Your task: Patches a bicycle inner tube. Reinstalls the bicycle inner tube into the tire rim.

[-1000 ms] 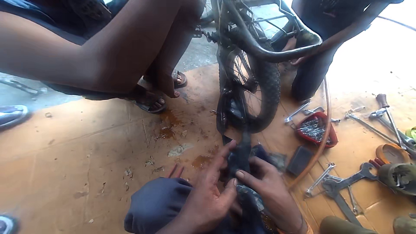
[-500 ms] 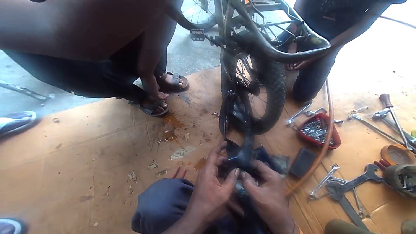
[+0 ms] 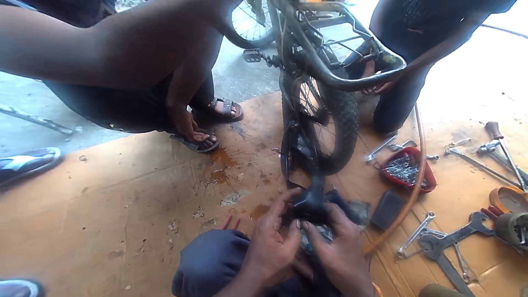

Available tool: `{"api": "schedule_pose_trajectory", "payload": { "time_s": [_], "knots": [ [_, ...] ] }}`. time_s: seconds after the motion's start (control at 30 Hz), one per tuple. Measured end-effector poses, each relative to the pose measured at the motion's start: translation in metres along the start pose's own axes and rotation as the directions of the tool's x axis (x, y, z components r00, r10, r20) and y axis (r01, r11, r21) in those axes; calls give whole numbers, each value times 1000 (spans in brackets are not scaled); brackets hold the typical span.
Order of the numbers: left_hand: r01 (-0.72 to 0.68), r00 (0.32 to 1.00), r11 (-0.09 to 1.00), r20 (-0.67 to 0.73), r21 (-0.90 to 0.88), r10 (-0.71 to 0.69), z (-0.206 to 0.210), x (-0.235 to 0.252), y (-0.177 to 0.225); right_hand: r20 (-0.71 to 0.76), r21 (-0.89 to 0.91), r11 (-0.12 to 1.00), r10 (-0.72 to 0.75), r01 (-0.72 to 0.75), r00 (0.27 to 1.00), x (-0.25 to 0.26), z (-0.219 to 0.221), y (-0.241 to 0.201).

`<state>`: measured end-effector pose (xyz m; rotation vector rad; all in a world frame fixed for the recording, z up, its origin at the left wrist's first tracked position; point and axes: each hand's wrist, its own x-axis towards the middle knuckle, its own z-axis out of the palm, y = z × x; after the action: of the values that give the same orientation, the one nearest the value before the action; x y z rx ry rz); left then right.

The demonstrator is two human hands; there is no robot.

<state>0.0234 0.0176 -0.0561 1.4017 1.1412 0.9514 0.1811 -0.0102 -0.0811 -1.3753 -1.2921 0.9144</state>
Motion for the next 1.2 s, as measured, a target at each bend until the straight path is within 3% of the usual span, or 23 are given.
{"api": "schedule_pose_trajectory", "payload": {
  "time_s": [0.3, 0.6, 0.83, 1.0, 1.2],
  "knots": [
    [-45, 998, 978, -30, 202, 52, 3, -2, -3, -56, -32, 998, -52, 50, 997, 1, 7, 0],
    [-78, 995, 948, -42, 308, 95, 1, 1, -6, 25, 78, 997, -5, 3, 1000, 0, 2, 2],
    [-131, 991, 959, -3, 253, 136, 1, -2, 5, -10, 127, 990, 70, -68, 998, 8, 1, 0],
    [-153, 973, 950, -126, 271, 192, 2, -2, 6, 24, 154, 987, 35, -38, 999, 9, 5, -5],
    [-136, 981, 946, -96, 293, 171, -1, 1, 12, 92, 183, 983, -21, 4, 996, 8, 3, -5]
  ]
}}
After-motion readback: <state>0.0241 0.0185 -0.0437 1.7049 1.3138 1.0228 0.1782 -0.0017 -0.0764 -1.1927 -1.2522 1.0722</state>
